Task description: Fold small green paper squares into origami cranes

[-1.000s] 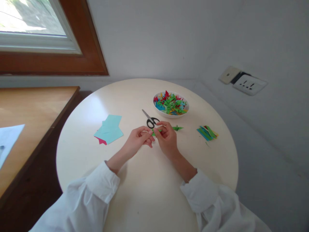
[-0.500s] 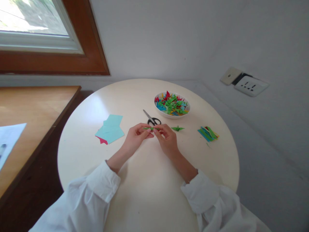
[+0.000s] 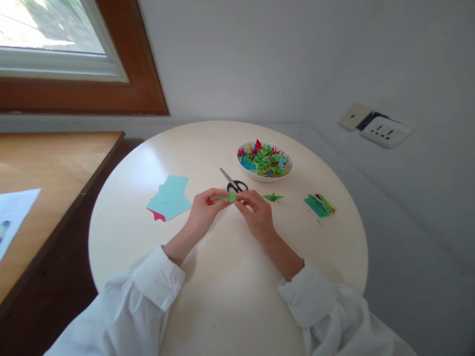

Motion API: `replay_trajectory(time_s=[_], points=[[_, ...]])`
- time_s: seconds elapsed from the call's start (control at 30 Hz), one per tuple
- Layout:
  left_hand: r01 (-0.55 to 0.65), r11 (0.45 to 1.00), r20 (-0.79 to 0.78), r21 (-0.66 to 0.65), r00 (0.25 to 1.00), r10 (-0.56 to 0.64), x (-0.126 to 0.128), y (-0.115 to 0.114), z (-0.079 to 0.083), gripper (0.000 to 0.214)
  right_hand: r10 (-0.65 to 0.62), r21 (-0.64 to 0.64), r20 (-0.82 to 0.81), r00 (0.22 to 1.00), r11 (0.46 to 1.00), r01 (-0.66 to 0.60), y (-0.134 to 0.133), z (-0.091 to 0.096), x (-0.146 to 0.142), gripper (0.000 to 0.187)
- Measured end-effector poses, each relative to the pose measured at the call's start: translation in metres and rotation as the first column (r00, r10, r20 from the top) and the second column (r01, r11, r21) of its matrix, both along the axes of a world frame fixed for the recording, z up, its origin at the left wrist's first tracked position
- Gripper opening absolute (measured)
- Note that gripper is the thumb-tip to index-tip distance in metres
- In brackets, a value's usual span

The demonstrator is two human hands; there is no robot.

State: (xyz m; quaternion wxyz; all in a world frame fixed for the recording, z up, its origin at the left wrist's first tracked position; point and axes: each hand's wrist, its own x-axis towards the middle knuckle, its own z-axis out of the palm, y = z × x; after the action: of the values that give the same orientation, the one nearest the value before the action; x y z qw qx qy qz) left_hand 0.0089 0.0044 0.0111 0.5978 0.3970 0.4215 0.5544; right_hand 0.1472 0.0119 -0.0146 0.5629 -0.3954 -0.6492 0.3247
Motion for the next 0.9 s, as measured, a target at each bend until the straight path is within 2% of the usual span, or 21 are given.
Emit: replay_trajectory(time_s=[0.4, 0.67, 0.9], points=[[-0.013, 0.999, 0.024, -0.039, 1.0, 0.014, 0.0006, 0.0002, 0.0006, 0.026, -0.012, 0.091, 0.083, 0.996, 0.996, 0.004, -0.0015, 0.0033, 0.0003, 0.008], [-0.027, 0.999, -0.008, -0.03, 1.0, 0.026, 0.0009, 0.0002, -0.0011, 0.024, -0.05, 0.104, 0.174, 0.983, 0.994, 0.032, -0.0014, 0.0027, 0.0016, 0.01], [-0.039, 0.998, -0.206, 0.044, 0.977, 0.047, -0.001, -0.0005, -0.0021, 0.018, -0.056, 0.04, 0.162, 0.985, 0.998, 0.05, -0.002, 0.0028, -0.0014, 0.009]])
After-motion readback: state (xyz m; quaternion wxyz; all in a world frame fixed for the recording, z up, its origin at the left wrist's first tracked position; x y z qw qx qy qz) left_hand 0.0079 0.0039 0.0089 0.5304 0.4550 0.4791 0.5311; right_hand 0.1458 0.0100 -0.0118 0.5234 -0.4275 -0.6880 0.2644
